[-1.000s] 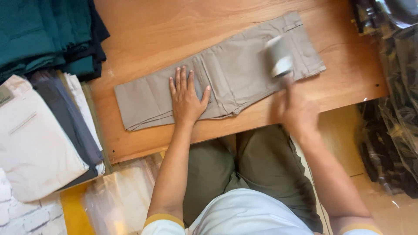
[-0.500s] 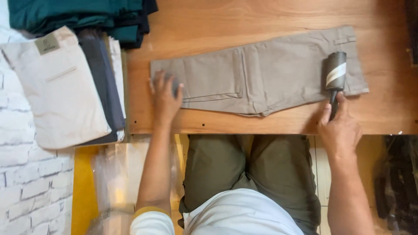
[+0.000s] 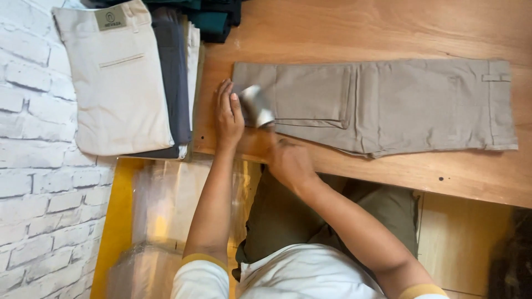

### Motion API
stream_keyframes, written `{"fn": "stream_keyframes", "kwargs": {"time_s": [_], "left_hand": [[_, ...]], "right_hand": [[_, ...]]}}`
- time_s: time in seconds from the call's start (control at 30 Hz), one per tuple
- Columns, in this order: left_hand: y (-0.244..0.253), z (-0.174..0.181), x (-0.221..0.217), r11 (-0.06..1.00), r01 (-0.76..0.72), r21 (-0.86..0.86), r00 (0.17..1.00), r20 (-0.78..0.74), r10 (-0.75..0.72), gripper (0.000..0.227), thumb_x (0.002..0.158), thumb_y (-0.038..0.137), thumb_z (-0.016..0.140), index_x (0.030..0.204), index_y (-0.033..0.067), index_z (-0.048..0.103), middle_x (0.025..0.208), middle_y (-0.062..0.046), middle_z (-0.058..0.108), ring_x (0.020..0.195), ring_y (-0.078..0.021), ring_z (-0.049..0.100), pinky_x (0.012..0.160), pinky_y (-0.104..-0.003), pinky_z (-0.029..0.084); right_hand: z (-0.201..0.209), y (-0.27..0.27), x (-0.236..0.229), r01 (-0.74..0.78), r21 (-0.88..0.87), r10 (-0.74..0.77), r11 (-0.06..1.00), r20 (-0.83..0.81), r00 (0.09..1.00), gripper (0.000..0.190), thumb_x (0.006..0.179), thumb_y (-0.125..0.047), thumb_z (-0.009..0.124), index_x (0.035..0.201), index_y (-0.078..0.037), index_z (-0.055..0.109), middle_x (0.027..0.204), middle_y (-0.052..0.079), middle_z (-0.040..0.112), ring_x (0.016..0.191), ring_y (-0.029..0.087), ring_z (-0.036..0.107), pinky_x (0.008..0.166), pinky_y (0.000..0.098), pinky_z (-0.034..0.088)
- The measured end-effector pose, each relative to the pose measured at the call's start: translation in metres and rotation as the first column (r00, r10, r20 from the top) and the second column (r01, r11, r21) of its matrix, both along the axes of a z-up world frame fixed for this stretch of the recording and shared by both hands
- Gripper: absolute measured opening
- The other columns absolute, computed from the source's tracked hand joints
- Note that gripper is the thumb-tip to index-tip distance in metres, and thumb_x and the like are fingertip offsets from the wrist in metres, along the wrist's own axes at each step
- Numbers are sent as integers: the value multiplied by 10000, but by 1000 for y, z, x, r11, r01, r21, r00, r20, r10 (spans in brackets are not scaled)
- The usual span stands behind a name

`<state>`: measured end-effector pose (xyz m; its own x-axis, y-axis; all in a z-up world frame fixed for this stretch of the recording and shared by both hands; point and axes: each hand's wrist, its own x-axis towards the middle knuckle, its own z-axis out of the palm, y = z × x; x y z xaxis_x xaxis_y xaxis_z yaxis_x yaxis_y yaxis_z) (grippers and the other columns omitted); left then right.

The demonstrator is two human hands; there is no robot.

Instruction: Using a lint roller to clean folded pants and then packaging them into clear plastic bags.

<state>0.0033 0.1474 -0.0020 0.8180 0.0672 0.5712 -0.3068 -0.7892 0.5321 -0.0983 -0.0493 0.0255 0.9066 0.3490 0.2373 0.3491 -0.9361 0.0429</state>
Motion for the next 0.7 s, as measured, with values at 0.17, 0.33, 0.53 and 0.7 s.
{"fn": "stream_keyframes", "kwargs": {"time_s": [0.17, 0.33, 0.53, 0.7], "left_hand": [[3, 1, -3, 945, 21, -327, 1000, -14, -28, 385, 1140, 229, 358, 1385, 24, 572, 1405, -173, 606, 1363, -345, 551, 1177, -482, 384], [-2, 4, -3, 955, 31, -295, 1000, 9, -30, 374, 1143, 227, 361, 1377, 26, 572, 1398, -168, 605, 1363, -344, 545, 1177, -453, 383], [-3, 11, -6, 952, 60, -300, 998, 27, -55, 458, 1144, 295, 293, 1413, 9, 529, 1443, -201, 559, 1421, -376, 474, 1213, -473, 334], [-2, 14, -5, 960, 35, -279, 999, 48, -23, 434, 1135, 290, 346, 1415, 10, 526, 1482, -188, 517, 1458, -369, 424, 1226, -471, 316]], "right_hand": [[-23, -18, 23, -1, 185, 36, 983, -188, 982, 557, 875, -380, 557, 1397, -189, 583, 626, 114, 669, 532, 334, 716, 425, 489, 542], [26, -63, 46, 239, 61, -228, 969, -145, 963, 538, 968, -329, 490, 1440, -73, 523, 602, 126, 683, 546, 339, 730, 472, 479, 557], [3, 9, 33, -132, -54, 136, 990, 85, 987, 616, 805, -275, 567, 1396, -104, 588, 697, 46, 689, 488, 209, 689, 436, 364, 545], [-8, 5, 49, -166, 38, 160, 985, 125, 979, 638, 762, -338, 584, 1356, -104, 562, 581, 51, 586, 430, 240, 642, 373, 418, 495]]}}
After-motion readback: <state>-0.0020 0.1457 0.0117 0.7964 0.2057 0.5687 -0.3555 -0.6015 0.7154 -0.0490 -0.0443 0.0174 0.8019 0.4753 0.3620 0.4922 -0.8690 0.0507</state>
